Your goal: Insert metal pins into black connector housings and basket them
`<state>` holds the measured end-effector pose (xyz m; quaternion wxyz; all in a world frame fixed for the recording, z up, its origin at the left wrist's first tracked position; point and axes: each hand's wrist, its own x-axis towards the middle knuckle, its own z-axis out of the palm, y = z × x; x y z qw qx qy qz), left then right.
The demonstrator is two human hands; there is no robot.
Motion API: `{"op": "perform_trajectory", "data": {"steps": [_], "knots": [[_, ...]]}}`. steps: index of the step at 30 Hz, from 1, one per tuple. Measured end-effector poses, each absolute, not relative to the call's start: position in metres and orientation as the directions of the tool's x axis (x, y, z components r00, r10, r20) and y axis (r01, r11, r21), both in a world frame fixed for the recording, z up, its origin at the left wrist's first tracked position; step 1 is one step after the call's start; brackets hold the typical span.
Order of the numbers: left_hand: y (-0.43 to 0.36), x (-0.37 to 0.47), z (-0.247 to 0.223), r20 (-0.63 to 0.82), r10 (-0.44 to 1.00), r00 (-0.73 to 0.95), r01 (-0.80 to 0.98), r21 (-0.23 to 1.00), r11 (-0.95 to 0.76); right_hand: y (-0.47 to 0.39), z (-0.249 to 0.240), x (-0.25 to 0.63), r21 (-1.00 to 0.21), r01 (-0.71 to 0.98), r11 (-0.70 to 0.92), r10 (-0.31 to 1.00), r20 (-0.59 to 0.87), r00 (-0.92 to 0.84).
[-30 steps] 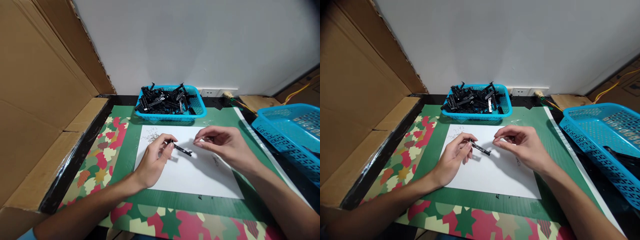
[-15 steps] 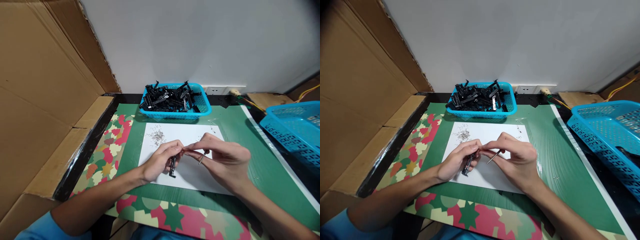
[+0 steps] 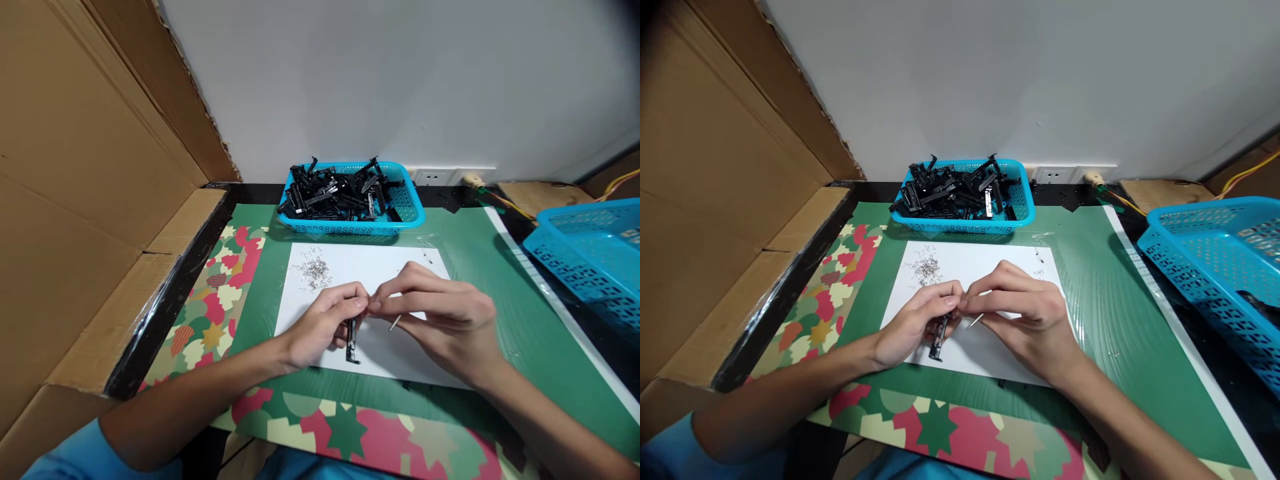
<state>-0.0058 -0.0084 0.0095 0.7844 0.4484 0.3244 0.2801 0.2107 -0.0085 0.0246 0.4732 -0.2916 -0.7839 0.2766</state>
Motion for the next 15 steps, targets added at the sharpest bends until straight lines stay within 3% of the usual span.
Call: {"op": "perform_trajectory", "data": {"steps": [7, 15], "knots": [[-0.0101, -0.0056, 0.0066, -0.254, 0.725, 0.64, -0.16, 0.879, 0.45, -0.0069, 0.0177, 0.2109, -0.809, 0.23, 0.541, 0.826, 0.46, -0.324], [-0.0084, -0.0068, 0.006, -0.241, 0.727, 0.643, -0.185, 0.872, 0.453, -0.007, 0.0175, 0.2114, -0.861, 0.19, 0.471, 0.843, 0.377, -0.383]]}}
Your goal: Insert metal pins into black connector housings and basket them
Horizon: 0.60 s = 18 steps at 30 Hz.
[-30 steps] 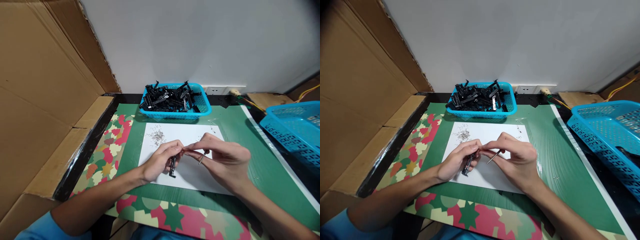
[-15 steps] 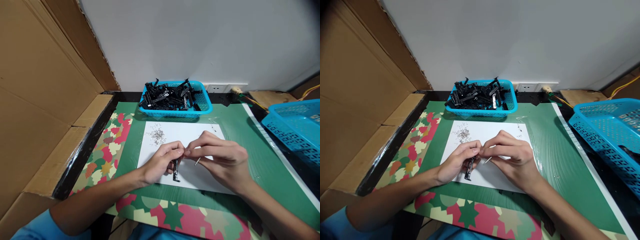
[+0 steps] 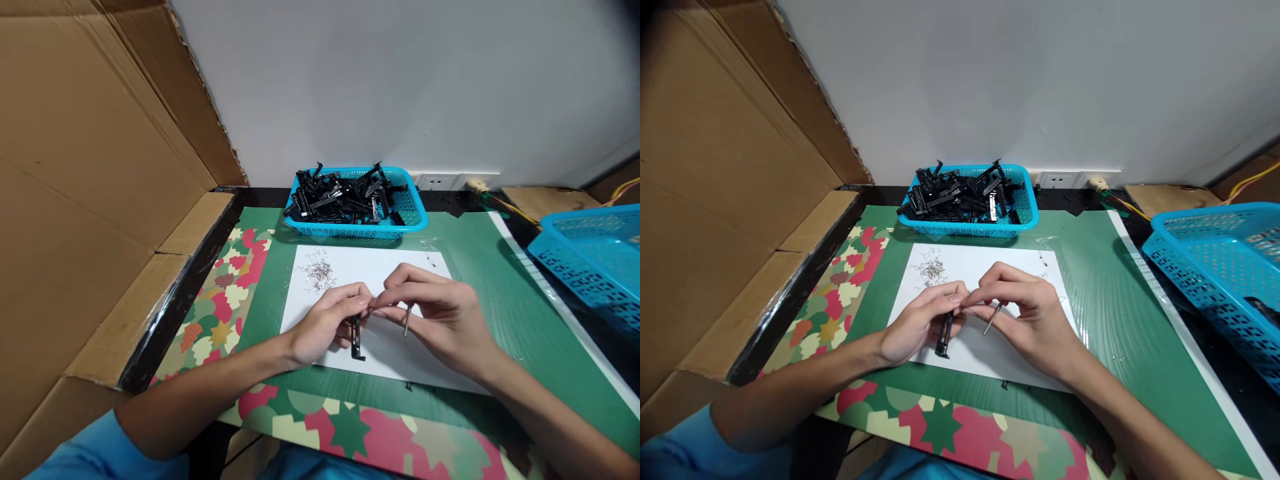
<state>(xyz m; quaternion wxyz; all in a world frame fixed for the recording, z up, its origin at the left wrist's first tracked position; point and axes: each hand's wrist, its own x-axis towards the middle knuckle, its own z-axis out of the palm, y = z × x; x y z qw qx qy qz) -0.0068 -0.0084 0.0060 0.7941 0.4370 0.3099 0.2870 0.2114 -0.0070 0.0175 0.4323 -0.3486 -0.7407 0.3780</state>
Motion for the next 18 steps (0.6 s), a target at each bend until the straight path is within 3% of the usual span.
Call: {"op": "perform_trajectory", "data": {"steps": [9, 18], "knots": [[-0.01, -0.009, 0.011, -0.246, 0.765, 0.595, -0.154, 0.899, 0.409, -0.008, 0.027, 0.208, -0.897, 0.141, 0.42, 0.876, 0.36, -0.321], [-0.01, -0.007, 0.013, -0.266, 0.742, 0.616, -0.149, 0.885, 0.441, -0.011, 0.022, 0.204, -0.884, 0.196, 0.424, 0.883, 0.355, -0.307]]}}
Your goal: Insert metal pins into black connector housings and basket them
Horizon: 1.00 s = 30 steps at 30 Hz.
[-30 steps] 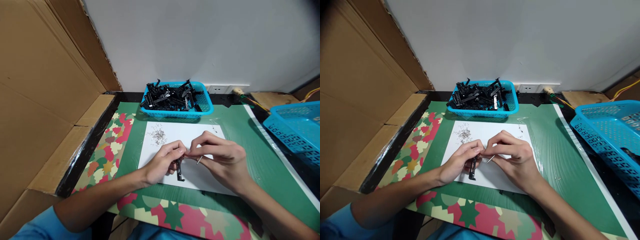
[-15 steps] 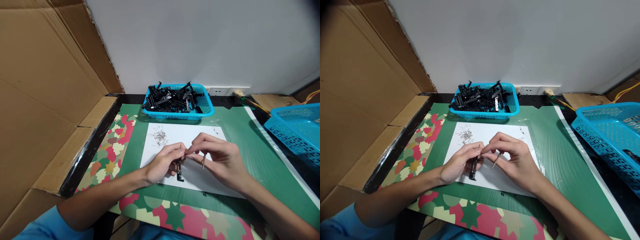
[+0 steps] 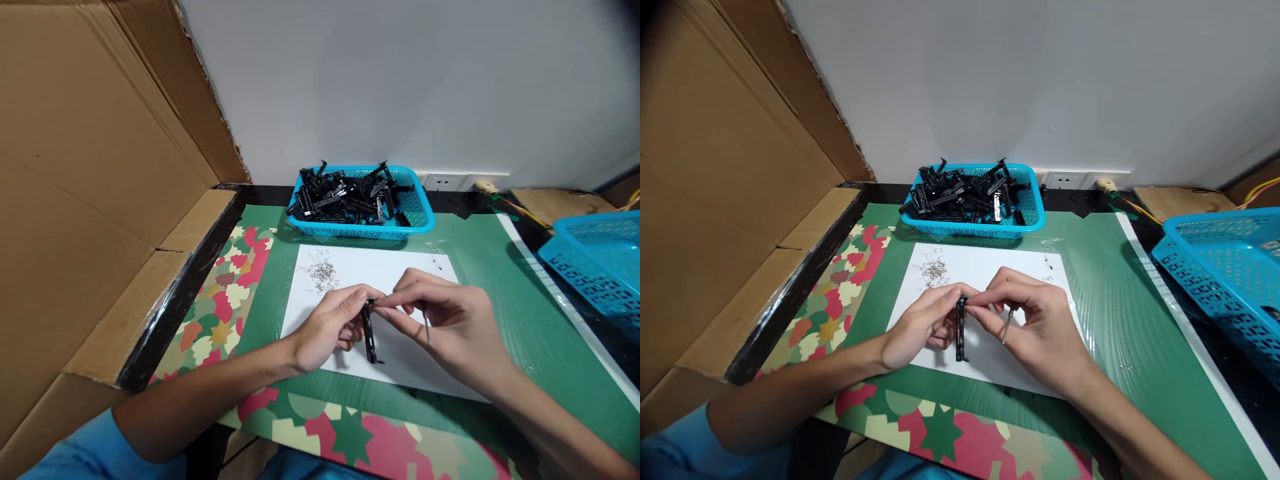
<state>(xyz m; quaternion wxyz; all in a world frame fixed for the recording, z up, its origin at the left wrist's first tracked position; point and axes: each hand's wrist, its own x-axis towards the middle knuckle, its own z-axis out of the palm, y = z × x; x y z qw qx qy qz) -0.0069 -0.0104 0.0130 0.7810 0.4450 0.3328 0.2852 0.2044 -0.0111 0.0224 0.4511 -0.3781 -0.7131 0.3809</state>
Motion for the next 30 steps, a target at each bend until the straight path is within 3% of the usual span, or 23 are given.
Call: {"op": "perform_trajectory", "data": {"steps": [11, 30], "knots": [[-0.015, -0.006, 0.014, -0.251, 0.728, 0.637, -0.198, 0.86, 0.47, -0.015, 0.017, 0.203, -0.841, 0.195, 0.505, 0.85, 0.445, -0.282], [-0.013, -0.009, 0.002, -0.287, 0.698, 0.656, -0.276, 0.769, 0.576, -0.012, 0.015, 0.199, -0.818, 0.2, 0.54, 0.829, 0.477, -0.291]]}}
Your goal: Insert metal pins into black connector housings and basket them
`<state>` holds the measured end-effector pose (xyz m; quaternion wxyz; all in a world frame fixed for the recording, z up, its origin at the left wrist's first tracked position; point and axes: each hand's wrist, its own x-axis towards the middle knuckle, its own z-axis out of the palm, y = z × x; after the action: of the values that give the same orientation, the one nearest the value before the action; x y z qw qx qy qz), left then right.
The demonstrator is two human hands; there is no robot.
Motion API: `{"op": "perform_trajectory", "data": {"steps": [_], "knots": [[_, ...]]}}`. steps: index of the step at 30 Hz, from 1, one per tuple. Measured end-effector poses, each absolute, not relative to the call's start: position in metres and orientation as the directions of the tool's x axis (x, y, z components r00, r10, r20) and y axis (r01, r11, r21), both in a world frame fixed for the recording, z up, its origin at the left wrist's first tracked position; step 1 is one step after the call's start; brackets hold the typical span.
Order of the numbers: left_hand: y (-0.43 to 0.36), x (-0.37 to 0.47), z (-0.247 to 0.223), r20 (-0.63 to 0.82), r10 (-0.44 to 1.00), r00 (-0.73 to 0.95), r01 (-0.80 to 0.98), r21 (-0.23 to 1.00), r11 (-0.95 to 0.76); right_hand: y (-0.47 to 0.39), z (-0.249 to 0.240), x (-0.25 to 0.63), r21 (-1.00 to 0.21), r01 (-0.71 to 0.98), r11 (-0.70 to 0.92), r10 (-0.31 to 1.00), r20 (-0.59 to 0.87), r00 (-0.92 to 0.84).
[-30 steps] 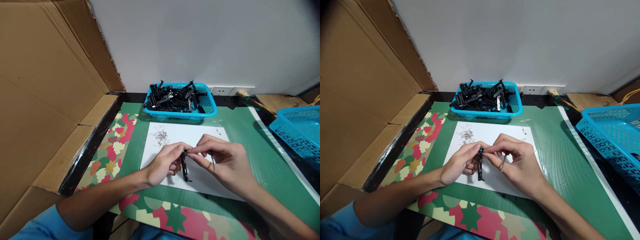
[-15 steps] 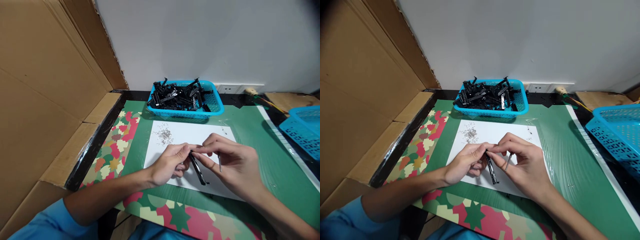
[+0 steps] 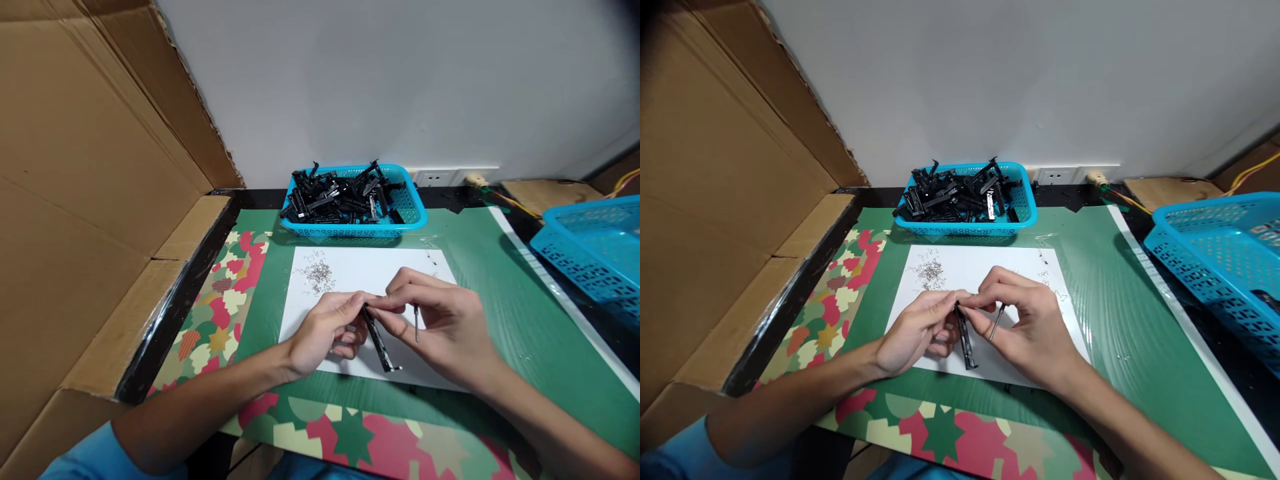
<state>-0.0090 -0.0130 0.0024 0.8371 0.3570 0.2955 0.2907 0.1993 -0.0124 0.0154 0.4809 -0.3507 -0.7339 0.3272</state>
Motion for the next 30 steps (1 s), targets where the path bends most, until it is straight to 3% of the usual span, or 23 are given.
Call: {"op": "perform_trajectory", "data": {"steps": [6, 13, 18, 22, 25, 30], "knots": [[-0.011, -0.007, 0.002, -0.288, 0.702, 0.651, -0.291, 0.76, 0.582, -0.016, 0.018, 0.193, -0.794, 0.256, 0.552, 0.829, 0.489, -0.27], [-0.013, -0.006, 0.002, -0.267, 0.732, 0.627, -0.328, 0.762, 0.559, -0.015, 0.02, 0.197, -0.703, 0.307, 0.642, 0.76, 0.528, -0.38], [-0.009, -0.006, 0.003, -0.212, 0.785, 0.583, -0.351, 0.805, 0.478, -0.013, 0.025, 0.205, -0.793, 0.31, 0.524, 0.824, 0.38, -0.421], [-0.006, -0.005, 0.002, -0.191, 0.828, 0.527, -0.348, 0.84, 0.415, -0.012, 0.025, 0.212, -0.833, 0.28, 0.478, 0.855, 0.367, -0.367], [-0.004, -0.005, 0.002, -0.154, 0.853, 0.499, -0.337, 0.872, 0.354, -0.009, 0.023, 0.213, -0.76, 0.333, 0.559, 0.819, 0.442, -0.365], [-0.004, -0.005, 0.003, -0.077, 0.868, 0.491, -0.221, 0.952, 0.21, -0.003, 0.018, 0.213, -0.514, 0.476, 0.714, 0.694, 0.612, -0.381]]}}
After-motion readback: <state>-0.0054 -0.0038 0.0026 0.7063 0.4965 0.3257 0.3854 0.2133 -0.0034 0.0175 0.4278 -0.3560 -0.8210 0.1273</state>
